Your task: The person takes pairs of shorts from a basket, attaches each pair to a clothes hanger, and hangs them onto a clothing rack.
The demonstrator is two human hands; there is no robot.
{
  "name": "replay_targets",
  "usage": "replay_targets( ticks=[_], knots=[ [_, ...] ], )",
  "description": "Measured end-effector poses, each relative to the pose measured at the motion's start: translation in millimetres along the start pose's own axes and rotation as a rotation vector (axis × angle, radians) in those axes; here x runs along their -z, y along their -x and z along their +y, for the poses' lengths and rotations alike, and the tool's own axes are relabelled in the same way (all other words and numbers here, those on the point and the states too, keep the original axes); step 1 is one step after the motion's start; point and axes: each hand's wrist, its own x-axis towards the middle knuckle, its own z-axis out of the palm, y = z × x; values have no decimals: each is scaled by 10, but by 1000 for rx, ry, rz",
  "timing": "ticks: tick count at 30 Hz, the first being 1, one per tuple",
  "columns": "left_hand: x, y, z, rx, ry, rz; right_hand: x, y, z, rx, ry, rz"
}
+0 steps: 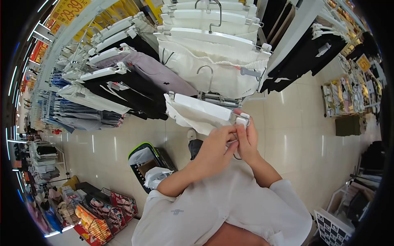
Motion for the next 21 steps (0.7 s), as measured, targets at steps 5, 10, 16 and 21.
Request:
replay_targets(
  ticks=[5, 10, 16, 21],
  knots=[
    [42, -1, -163, 91, 230, -90, -19, -138, 50, 140, 97, -65],
    [61, -33, -303, 153, 567, -118, -49, -208, -9, -110, -423, -156],
    [63, -66, -323, 121, 807, -116, -8, -266, -86, -416, -693, -269],
    [192, -95, -318, 47, 649, -134, 101, -399, 67, -467, -802, -327]
  ],
)
